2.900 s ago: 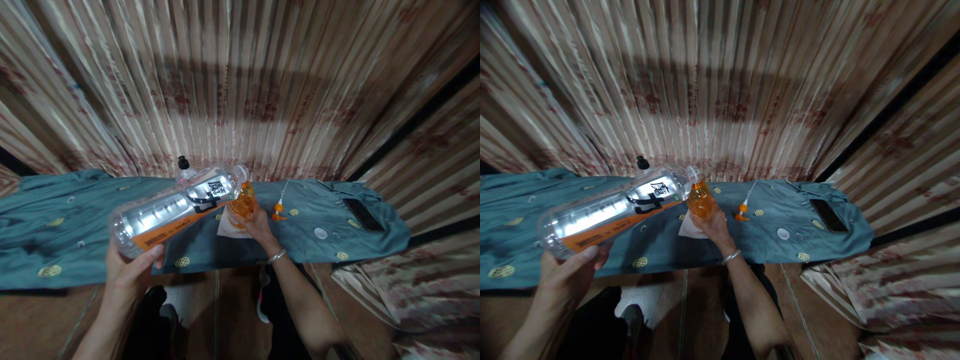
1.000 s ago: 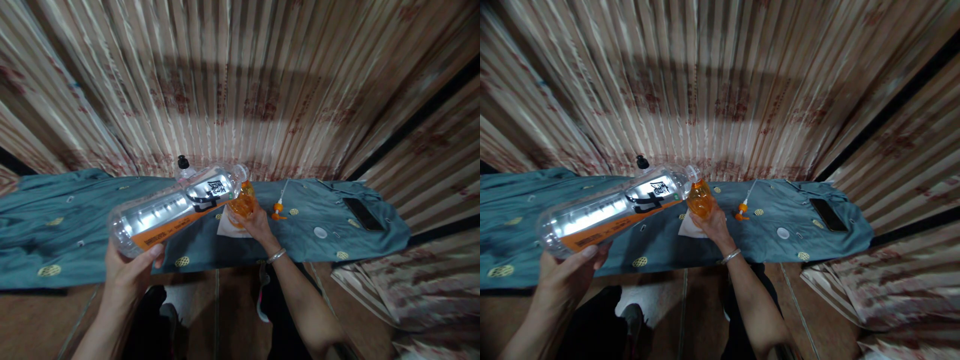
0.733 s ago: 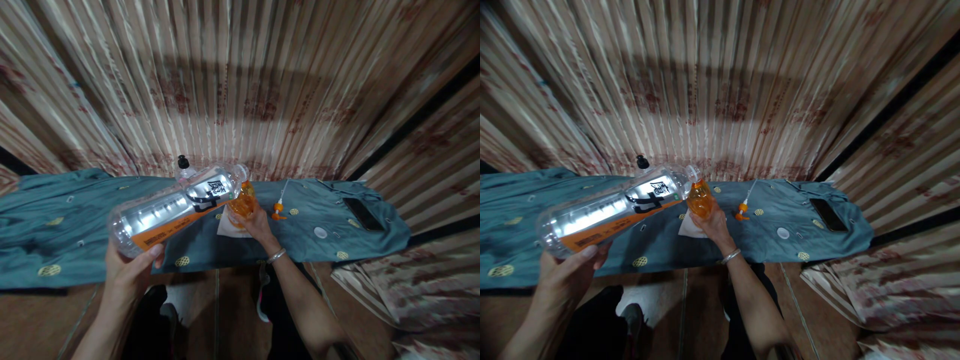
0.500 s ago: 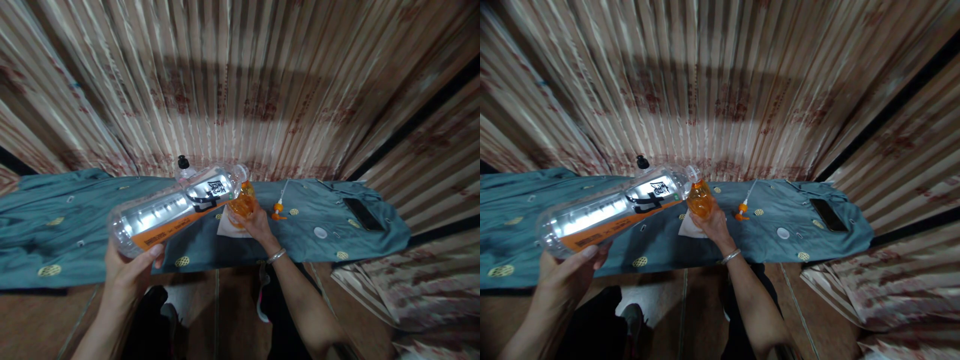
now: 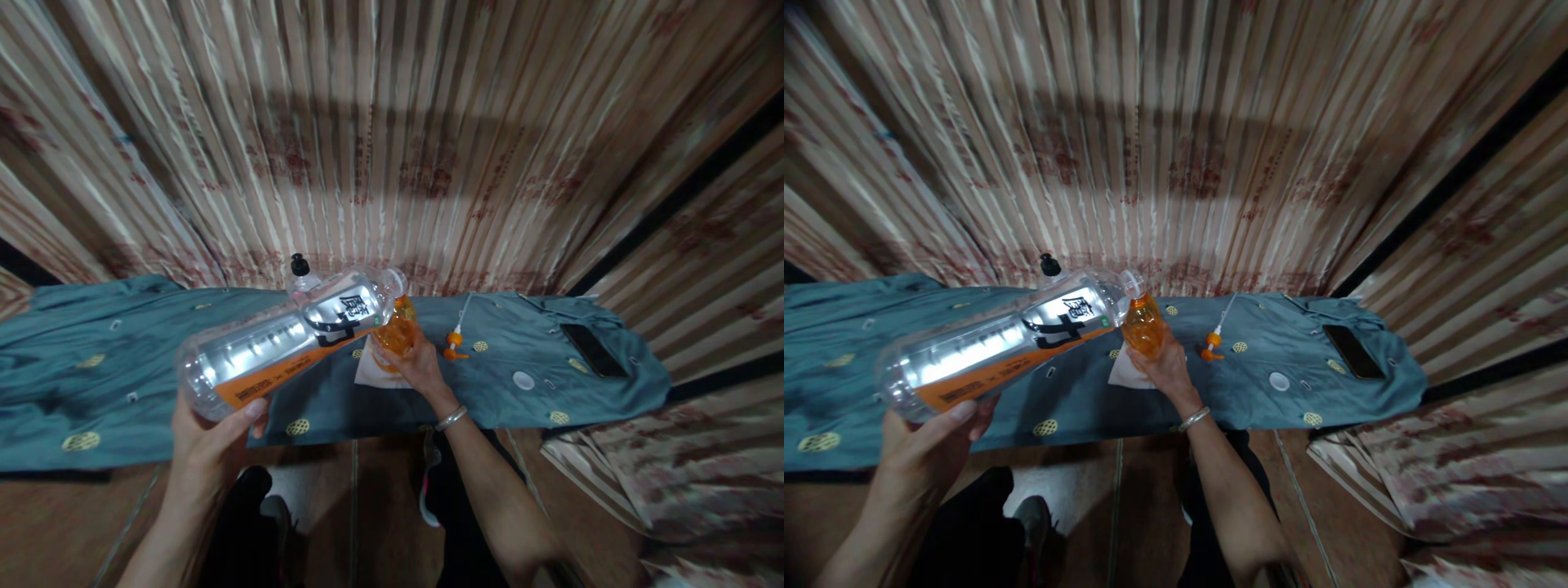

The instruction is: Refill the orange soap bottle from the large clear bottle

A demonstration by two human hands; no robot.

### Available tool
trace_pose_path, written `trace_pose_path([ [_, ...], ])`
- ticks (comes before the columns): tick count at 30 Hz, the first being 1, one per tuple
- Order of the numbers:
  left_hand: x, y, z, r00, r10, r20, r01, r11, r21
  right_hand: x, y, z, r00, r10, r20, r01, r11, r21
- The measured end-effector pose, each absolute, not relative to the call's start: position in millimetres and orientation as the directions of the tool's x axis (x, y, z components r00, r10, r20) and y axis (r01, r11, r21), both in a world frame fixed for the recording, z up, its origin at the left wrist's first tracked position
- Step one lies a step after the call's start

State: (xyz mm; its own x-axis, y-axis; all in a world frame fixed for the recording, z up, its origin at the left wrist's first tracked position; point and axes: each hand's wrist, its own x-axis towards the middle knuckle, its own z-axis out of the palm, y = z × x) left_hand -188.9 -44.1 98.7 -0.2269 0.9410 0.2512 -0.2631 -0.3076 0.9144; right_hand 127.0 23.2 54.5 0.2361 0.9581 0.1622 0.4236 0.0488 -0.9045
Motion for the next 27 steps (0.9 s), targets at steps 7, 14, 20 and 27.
trace_pose_path([
  [7, -186.7, -46.4, 101.7, -0.228, 0.943, 0.244, -0.274, -0.303, 0.913, 129.9, 24.7, 48.9, 0.229, 0.953, 0.199, 0.435, 0.083, -0.896],
  [14, -185.9, -45.5, 102.5, -0.23, 0.943, 0.239, -0.271, -0.298, 0.915, 128.3, 23.3, 51.5, 0.231, 0.954, 0.19, 0.438, 0.072, -0.896],
  [20, -186.7, -46.3, 101.2, -0.224, 0.944, 0.241, -0.262, -0.296, 0.919, 127.3, 22.2, 53.7, 0.239, 0.954, 0.181, 0.446, 0.058, -0.893],
  [27, -188.7, -45.2, 99.8, -0.243, 0.942, 0.233, -0.257, -0.294, 0.92, 127.4, 24.4, 51.7, 0.248, 0.954, 0.17, 0.444, 0.044, -0.895],
])
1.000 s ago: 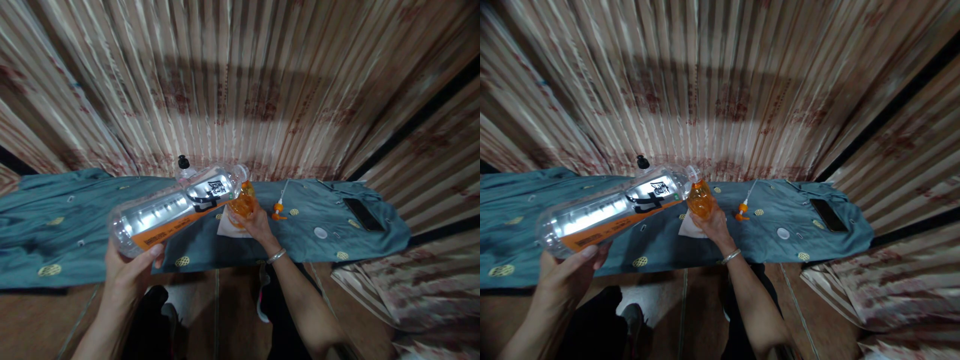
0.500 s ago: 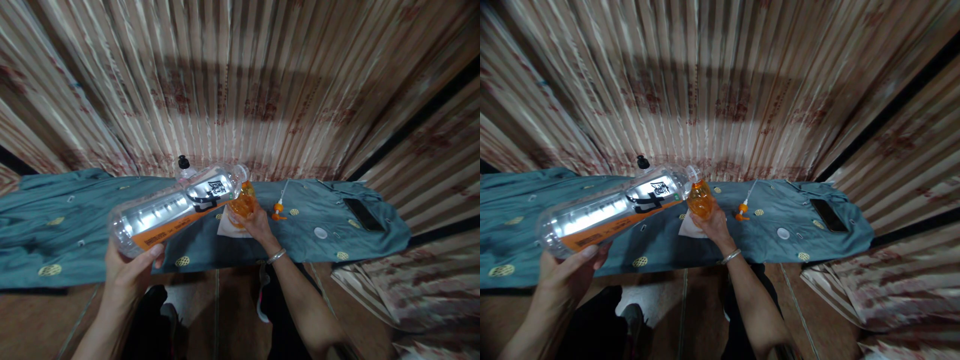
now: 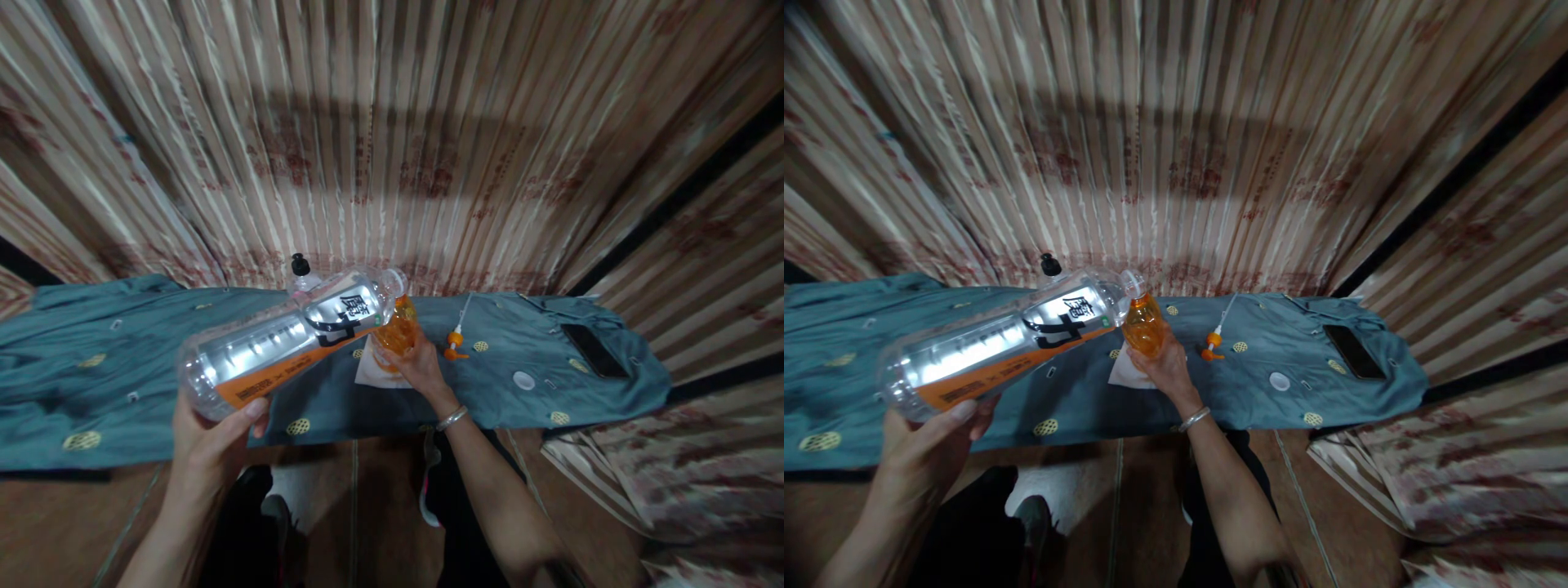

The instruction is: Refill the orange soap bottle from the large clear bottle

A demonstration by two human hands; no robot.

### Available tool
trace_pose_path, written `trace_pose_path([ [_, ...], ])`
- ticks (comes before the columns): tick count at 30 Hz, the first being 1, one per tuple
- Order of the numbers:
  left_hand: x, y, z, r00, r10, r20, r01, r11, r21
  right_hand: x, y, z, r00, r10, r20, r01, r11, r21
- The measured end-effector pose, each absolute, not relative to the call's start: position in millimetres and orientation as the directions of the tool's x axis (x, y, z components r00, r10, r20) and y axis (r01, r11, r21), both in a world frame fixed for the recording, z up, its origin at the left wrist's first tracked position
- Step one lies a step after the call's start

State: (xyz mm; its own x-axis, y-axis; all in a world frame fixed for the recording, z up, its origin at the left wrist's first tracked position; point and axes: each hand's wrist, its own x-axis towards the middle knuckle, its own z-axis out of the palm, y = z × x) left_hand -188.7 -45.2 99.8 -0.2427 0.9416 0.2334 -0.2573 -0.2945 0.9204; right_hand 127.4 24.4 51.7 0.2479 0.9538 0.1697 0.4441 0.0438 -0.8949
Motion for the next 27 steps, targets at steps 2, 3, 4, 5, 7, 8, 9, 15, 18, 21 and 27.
trace_pose_path([
  [2, -189.2, -44.5, 98.8, -0.242, 0.943, 0.23, -0.257, -0.29, 0.922, 128.0, 25.0, 50.2, 0.246, 0.953, 0.176, 0.442, 0.052, -0.895],
  [3, -189.4, -44.4, 98.3, -0.241, 0.944, 0.228, -0.257, -0.288, 0.922, 128.4, 25.3, 49.4, 0.243, 0.953, 0.18, 0.441, 0.057, -0.896],
  [4, -189.5, -44.4, 97.9, -0.24, 0.944, 0.227, -0.257, -0.288, 0.923, 128.9, 25.5, 48.5, 0.24, 0.953, 0.184, 0.441, 0.062, -0.896],
  [5, -189.5, -44.7, 97.7, -0.238, 0.944, 0.227, -0.258, -0.287, 0.923, 129.3, 25.7, 47.8, 0.237, 0.953, 0.188, 0.44, 0.067, -0.895],
  [7, -189.0, -45.6, 98.1, -0.231, 0.946, 0.226, -0.26, -0.284, 0.923, 130.0, 25.9, 46.7, 0.234, 0.952, 0.197, 0.438, 0.077, -0.895],
  [8, -188.5, -46.1, 98.8, -0.23, 0.946, 0.226, -0.263, -0.284, 0.922, 130.2, 25.9, 46.4, 0.233, 0.952, 0.198, 0.439, 0.079, -0.895],
  [9, -187.7, -46.6, 99.7, -0.231, 0.946, 0.227, -0.267, -0.286, 0.92, 130.2, 25.8, 46.4, 0.234, 0.952, 0.198, 0.44, 0.078, -0.895],
  [15, -184.3, -45.5, 103.9, -0.211, 0.944, 0.255, -0.281, -0.309, 0.909, 129.4, 25.0, 47.6, 0.243, 0.951, 0.189, 0.449, 0.063, -0.891],
  [18, -185.6, -43.9, 101.7, -0.204, 0.944, 0.26, -0.292, -0.312, 0.904, 129.6, 25.0, 48.1, 0.236, 0.955, 0.182, 0.449, 0.059, -0.892],
  [21, -187.3, -43.5, 99.2, -0.227, 0.94, 0.255, -0.289, -0.315, 0.904, 130.4, 25.2, 48.2, 0.23, 0.955, 0.188, 0.45, 0.067, -0.891],
  [27, -190.5, -43.9, 95.5, -0.197, 0.943, 0.269, -0.266, -0.316, 0.911, 131.5, 25.8, 46.9, 0.227, 0.956, 0.186, 0.453, 0.065, -0.889],
])
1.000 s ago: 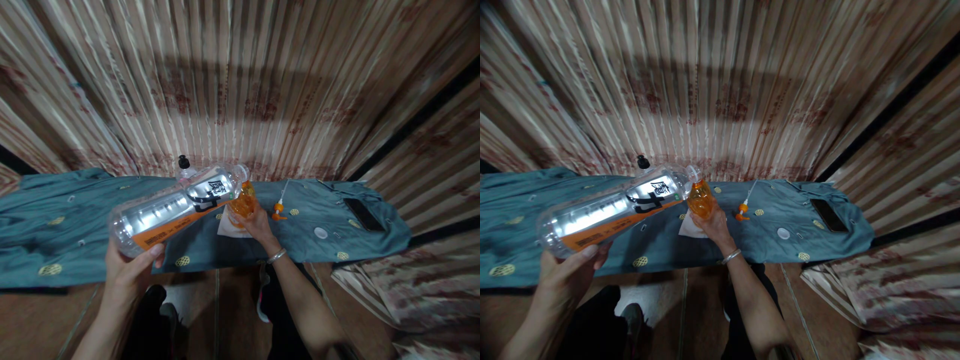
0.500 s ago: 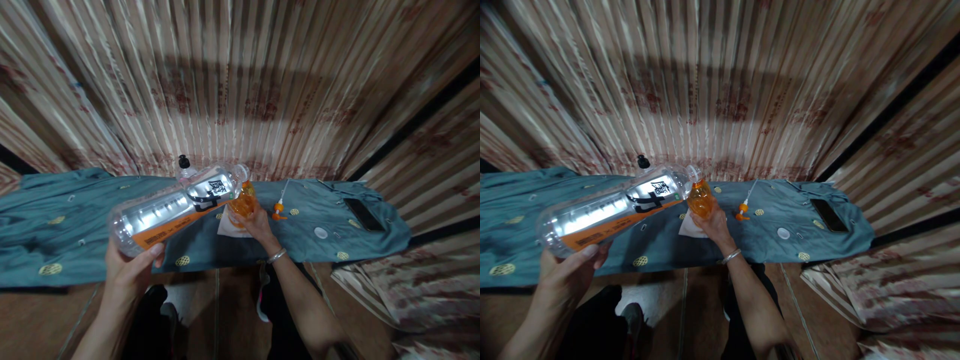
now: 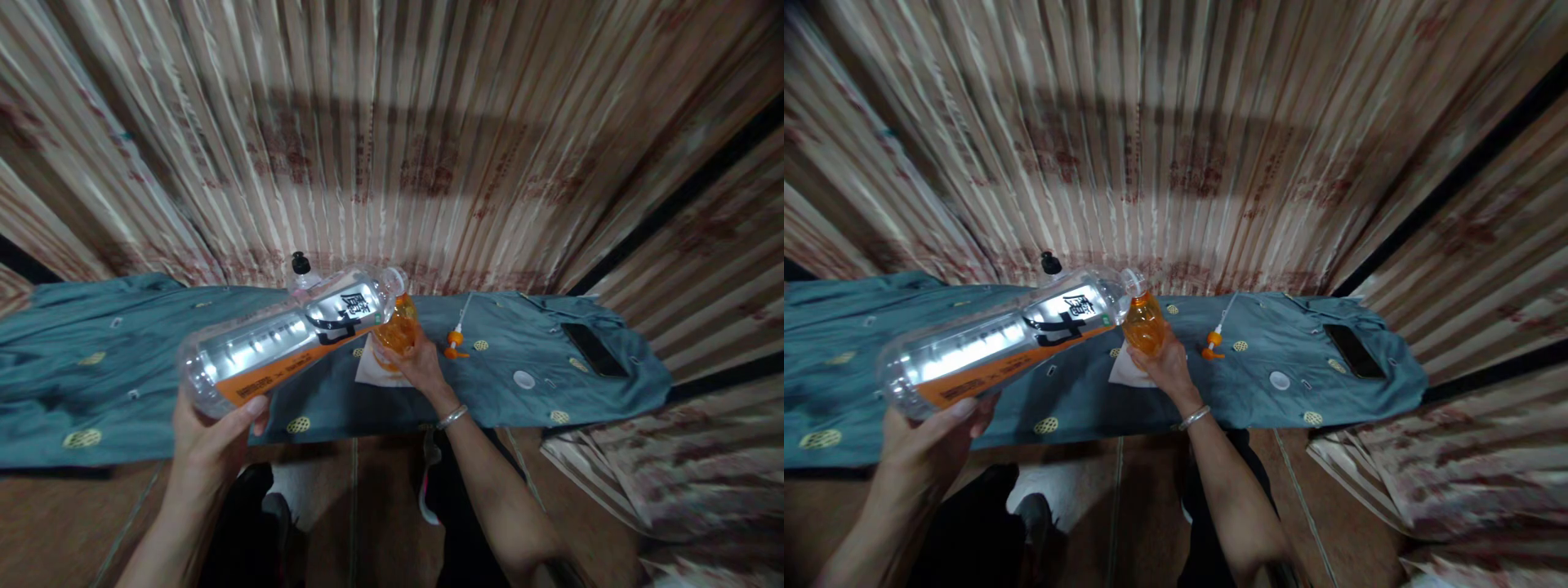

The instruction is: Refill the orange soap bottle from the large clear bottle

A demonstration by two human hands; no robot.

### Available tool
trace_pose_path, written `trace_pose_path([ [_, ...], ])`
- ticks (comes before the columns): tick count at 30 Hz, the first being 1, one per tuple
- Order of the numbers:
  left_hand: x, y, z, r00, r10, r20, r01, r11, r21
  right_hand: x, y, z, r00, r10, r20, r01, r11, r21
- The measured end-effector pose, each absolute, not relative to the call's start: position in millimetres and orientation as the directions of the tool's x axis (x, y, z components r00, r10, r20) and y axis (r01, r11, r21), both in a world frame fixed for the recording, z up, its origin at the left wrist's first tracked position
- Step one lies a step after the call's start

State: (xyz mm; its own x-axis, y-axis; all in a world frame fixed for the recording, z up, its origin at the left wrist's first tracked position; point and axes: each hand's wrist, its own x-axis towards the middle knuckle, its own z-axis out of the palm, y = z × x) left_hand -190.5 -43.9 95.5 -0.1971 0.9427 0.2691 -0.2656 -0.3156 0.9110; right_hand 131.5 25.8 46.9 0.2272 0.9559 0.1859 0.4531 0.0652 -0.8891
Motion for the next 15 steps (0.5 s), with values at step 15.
trace_pose_path([
  [15, -188.8, -43.6, 96.1, -0.196, 0.937, 0.289, -0.271, -0.335, 0.902, 131.8, 26.1, 46.0, 0.225, 0.956, 0.191, 0.462, 0.068, -0.884],
])
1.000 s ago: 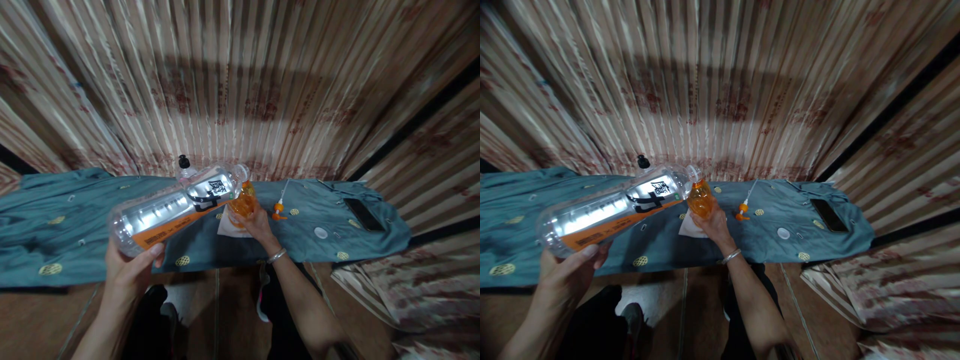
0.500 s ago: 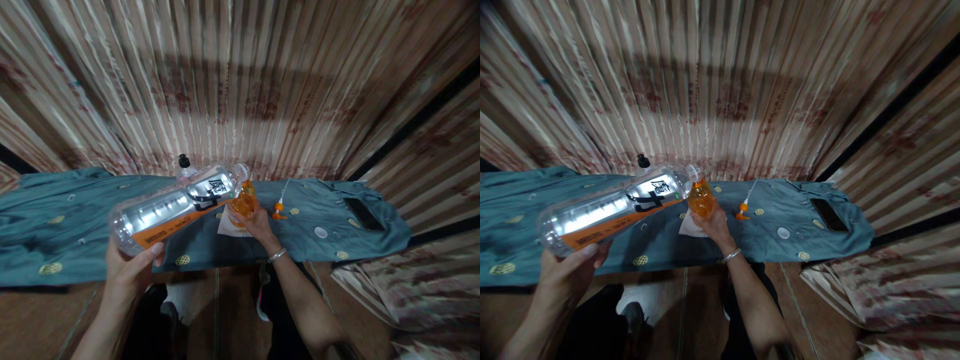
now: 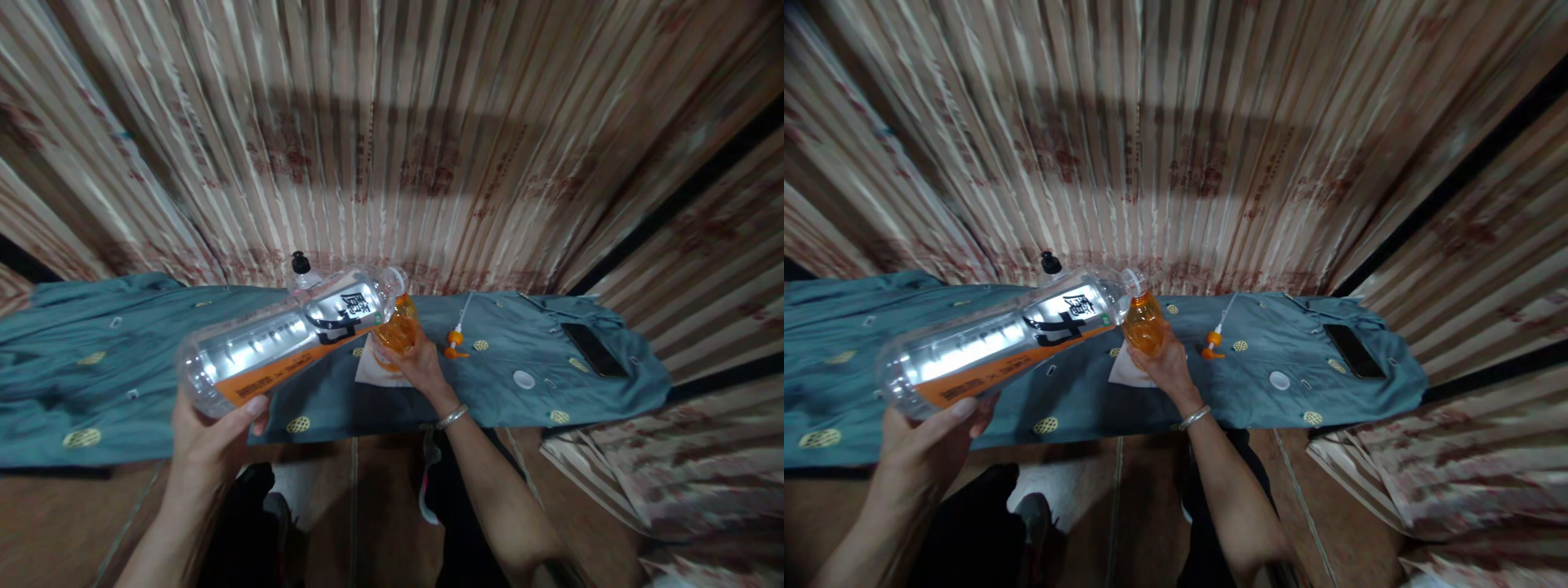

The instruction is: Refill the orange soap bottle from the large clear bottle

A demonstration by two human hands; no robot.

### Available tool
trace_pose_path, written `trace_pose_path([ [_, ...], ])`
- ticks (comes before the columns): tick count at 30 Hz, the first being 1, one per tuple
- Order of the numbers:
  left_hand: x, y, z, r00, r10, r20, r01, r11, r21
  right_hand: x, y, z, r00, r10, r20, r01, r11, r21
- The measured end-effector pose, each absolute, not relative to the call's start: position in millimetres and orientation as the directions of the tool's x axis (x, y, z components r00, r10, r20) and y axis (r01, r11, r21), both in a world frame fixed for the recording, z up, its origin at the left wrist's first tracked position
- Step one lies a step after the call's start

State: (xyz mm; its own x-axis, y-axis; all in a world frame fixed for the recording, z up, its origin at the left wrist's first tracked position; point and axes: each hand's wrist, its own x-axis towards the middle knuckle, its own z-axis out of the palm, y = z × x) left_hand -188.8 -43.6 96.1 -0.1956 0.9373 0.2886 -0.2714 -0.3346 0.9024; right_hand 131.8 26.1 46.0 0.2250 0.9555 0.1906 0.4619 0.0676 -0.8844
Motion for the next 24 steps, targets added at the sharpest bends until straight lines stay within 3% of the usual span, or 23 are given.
trace_pose_path([
  [24, -188.6, -45.1, 96.2, -0.209, 0.937, 0.279, -0.253, -0.327, 0.91, 131.4, 26.7, 43.7, 0.221, 0.952, 0.21, 0.468, 0.085, -0.879],
])
